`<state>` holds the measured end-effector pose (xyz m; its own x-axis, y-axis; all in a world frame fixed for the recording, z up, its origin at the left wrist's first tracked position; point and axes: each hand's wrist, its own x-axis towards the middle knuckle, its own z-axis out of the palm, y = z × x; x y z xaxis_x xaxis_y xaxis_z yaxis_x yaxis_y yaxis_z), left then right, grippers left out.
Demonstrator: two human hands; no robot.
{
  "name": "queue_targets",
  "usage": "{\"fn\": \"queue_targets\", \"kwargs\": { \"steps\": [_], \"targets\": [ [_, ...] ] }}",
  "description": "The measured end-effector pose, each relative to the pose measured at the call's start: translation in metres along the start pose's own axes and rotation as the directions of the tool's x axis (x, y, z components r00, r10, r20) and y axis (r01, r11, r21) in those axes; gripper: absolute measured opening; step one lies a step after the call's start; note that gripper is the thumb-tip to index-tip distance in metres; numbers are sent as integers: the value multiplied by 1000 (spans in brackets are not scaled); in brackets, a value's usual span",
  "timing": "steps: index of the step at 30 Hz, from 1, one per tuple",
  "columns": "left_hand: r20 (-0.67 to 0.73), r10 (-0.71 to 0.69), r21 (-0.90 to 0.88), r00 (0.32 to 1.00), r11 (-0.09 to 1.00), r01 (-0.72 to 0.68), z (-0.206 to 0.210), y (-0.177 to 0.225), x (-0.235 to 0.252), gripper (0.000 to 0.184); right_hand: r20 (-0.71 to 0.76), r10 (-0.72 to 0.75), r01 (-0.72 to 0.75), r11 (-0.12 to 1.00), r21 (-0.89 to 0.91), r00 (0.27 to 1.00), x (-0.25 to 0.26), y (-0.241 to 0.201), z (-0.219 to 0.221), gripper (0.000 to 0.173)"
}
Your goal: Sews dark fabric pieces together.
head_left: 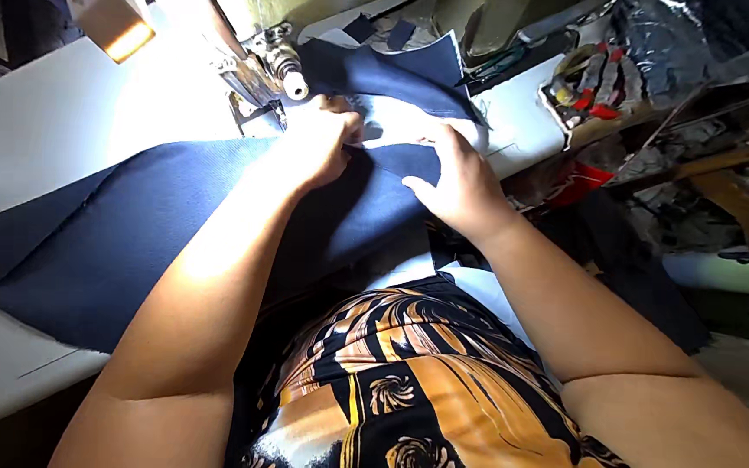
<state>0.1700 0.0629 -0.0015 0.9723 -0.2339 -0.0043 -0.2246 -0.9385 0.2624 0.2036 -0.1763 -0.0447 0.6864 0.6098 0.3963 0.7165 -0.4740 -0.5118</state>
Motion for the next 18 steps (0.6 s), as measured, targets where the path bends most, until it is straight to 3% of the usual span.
{"fn": "queue_targets", "kwargs": {
  "steps": [2, 4, 5, 8, 12, 18],
  "targets": [
    [-30, 18, -97, 999, 995, -20, 1, -1, 0, 16, -136, -69, 80, 994, 75, 988, -16, 3, 10, 53],
    [-86, -18, -253, 996, 967, -5, 9, -7, -3, 28, -247, -108, 156, 970, 187, 963, -25, 13, 19, 29],
    [-99, -50, -344, 994, 939, 13, 12, -11, -5, 32, -265, -91, 155, 961, 230, 960, -25, 16, 20, 19],
    [-164, -122, -576, 979, 817, 6, 26, -20, -11, 36, -208, 49, 21, 946, 324, 977, -20, 13, 15, 11],
    [-233, -146, -611, 961, 791, -27, 33, -24, -15, 28, -191, 169, -88, 925, 370, 967, -10, 11, 12, 14],
    [-251, -112, -519, 961, 854, -36, 32, -33, -19, 14, -174, 154, -84, 930, 357, 973, -14, 12, 13, 18]
  ]
}}
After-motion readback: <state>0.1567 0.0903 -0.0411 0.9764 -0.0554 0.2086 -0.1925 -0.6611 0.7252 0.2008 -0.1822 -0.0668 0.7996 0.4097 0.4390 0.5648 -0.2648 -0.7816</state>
